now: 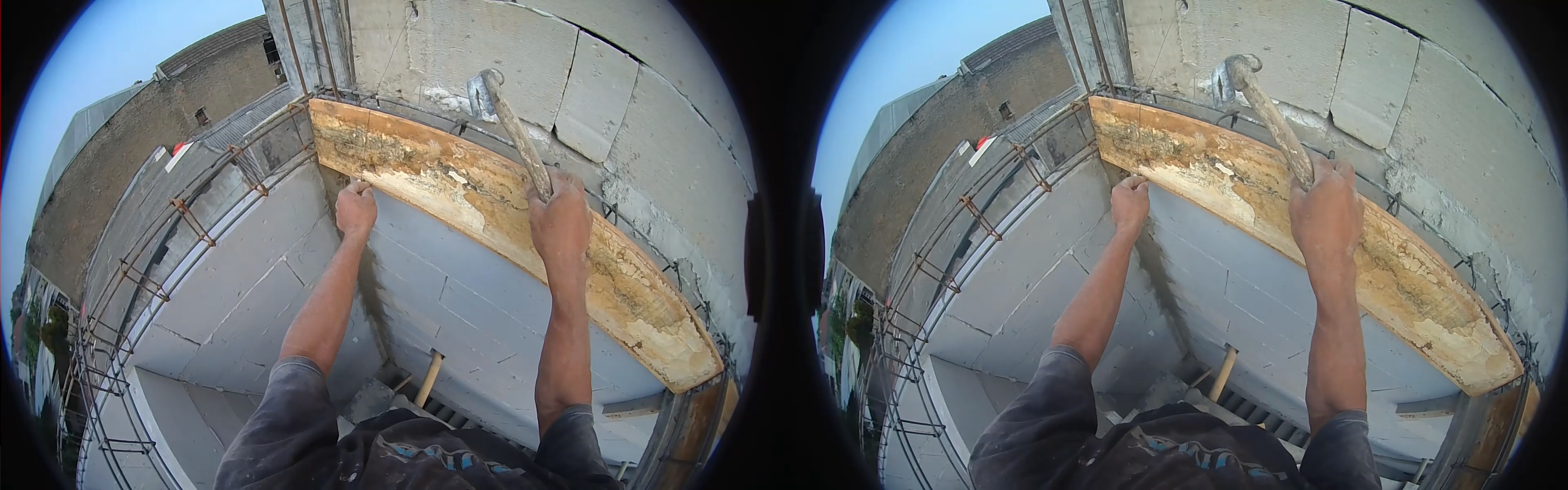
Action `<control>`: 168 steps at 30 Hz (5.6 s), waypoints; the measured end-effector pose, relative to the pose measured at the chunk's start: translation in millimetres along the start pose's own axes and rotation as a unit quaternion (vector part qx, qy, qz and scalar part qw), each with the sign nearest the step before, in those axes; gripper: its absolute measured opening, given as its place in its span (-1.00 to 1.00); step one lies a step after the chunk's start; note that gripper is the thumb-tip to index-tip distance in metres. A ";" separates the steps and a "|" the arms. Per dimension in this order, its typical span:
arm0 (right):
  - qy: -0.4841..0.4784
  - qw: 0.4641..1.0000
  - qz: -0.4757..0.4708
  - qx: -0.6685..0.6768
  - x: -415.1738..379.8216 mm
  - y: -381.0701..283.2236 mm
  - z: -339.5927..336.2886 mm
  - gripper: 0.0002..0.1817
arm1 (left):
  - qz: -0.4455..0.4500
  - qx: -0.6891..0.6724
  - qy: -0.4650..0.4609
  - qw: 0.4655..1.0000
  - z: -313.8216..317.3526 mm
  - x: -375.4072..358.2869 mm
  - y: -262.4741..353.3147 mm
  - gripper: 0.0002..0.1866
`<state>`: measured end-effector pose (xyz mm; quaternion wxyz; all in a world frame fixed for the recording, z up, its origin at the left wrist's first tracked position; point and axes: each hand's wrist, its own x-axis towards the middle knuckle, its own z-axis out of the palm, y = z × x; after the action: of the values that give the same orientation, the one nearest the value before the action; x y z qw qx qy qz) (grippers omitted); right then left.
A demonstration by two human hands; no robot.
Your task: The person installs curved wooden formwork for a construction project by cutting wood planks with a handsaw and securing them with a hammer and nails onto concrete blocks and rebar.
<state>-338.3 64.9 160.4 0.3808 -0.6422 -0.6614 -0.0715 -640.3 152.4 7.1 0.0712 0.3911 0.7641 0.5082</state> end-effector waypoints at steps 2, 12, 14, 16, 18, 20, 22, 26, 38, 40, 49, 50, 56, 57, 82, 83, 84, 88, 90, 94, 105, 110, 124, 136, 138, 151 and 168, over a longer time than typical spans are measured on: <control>0.012 1.000 0.005 0.006 -0.3 1.5 1.9 -0.60 | 0.003 -0.003 0.014 1.000 3.1 -2.8 0.2 -0.73; 0.045 0.999 -0.006 0.025 -6.1 7.6 9.4 -0.62 | 0.119 0.219 -0.020 0.968 -15.0 -1.4 22.0 -0.81; 0.044 0.998 -0.008 0.035 -6.5 9.6 11.1 -0.62 | 0.163 0.238 -0.015 0.957 -16.6 4.6 18.9 -0.82; 0.040 0.998 -0.010 0.049 -6.7 11.9 10.9 -0.62 | 0.201 0.264 -0.056 0.942 -23.0 18.0 16.4 -0.82; 0.024 0.998 -0.011 0.048 -7.2 10.4 6.0 -0.61 | 0.246 0.265 -0.101 0.927 -30.5 34.5 15.7 -0.81; 0.015 0.999 -0.018 0.047 -7.8 12.2 3.5 -0.60 | 0.289 0.243 -0.149 0.914 -40.4 50.0 13.0 -0.81; 0.016 0.998 -0.032 0.046 -8.2 14.0 4.4 -0.60 | 0.304 0.209 -0.162 0.915 -42.6 59.4 9.8 -0.82; 0.017 0.998 -0.037 0.053 -7.9 16.5 4.7 -0.60 | 0.233 0.083 -0.202 0.947 -51.0 63.6 12.6 -0.81; 0.018 0.996 -0.055 0.068 -8.2 19.1 5.4 -0.55 | 0.140 -0.225 -0.228 0.937 -34.8 87.3 -22.8 -0.88; 0.018 0.996 -0.056 0.070 -9.1 19.1 6.1 -0.54 | 0.125 -0.262 -0.232 0.928 -31.6 92.4 -30.3 -0.83; 0.018 0.996 -0.056 0.064 -8.3 21.1 7.9 -0.51 | -0.135 -0.498 -0.231 0.825 7.0 66.6 -72.5 -0.82; 0.014 0.997 -0.051 0.063 -8.1 20.8 7.9 -0.51 | -0.159 -0.527 -0.229 0.803 15.0 59.4 -74.4 -0.82; 0.015 0.997 -0.049 0.061 -10.3 19.9 9.6 -0.48 | -0.239 -0.594 -0.172 0.749 36.0 15.7 -58.1 -0.84; 0.012 0.997 -0.050 0.064 -10.5 19.6 8.9 -0.48 | -0.232 -0.566 -0.159 0.775 34.3 8.8 -55.0 -0.87; 0.013 0.995 -0.080 0.064 -14.3 22.9 8.3 -0.42 | -0.185 -0.523 -0.111 0.824 42.9 4.0 -53.9 -0.76; 0.014 0.995 -0.077 0.063 -15.0 22.5 8.6 -0.42 | -0.160 -0.502 -0.061 0.848 51.0 -6.4 -47.5 -0.71; 0.017 0.995 -0.077 0.062 -15.0 22.6 9.7 -0.42 | -0.144 -0.494 -0.052 0.856 54.0 -19.7 -37.8 -0.64; 0.007 0.996 -0.073 0.053 -12.0 22.2 9.9 -0.45 | -0.063 -0.388 0.025 0.919 77.2 -43.6 -20.2 -0.36; 0.007 0.995 -0.091 0.050 -9.6 24.8 7.9 -0.47 | -0.037 -0.308 0.068 0.948 82.5 -54.8 -2.0 -0.29; 0.079 0.983 -0.151 0.070 -24.7 7.3 3.7 -0.55 | -0.043 -0.250 0.113 0.961 96.2 -70.6 28.3 -0.28; -0.376 0.903 -0.085 0.189 -75.5 -43.8 111.6 -0.38 | 0.064 -0.285 0.249 0.923 155.4 -56.2 -5.4 -0.30; -0.314 0.908 -0.195 0.194 -78.1 -71.7 128.0 -0.40 | -0.011 -0.211 0.246 0.946 131.0 -64.7 22.7 -0.34; -0.270 0.885 -0.309 0.220 -79.1 -78.6 120.7 -0.52 | -0.045 -0.251 0.210 0.944 119.7 -70.9 35.3 -0.31; -0.321 0.889 -0.289 0.151 -66.0 -83.6 120.4 -0.48 | -0.035 -0.319 0.187 0.928 114.2 -73.2 37.0 -0.27; -0.380 0.889 -0.229 0.109 -55.3 -77.3 125.6 -0.46 | 0.023 -0.323 0.181 0.929 117.8 -74.3 26.6 -0.26; -0.406 0.889 -0.130 0.164 -74.4 -71.9 132.5 -0.40 | 0.010 -0.200 -0.025 0.979 58.7 -93.6 19.2 -0.15; -0.186 0.918 -0.320 0.142 -83.1 -72.6 157.7 -0.49 | -0.041 -0.327 0.033 0.944 107.4 -97.7 7.1 -0.02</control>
<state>-478.4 78.9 29.2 0.2950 -0.3373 -0.8936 0.0261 -515.4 165.7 -66.0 0.1905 0.2975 0.5733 0.7392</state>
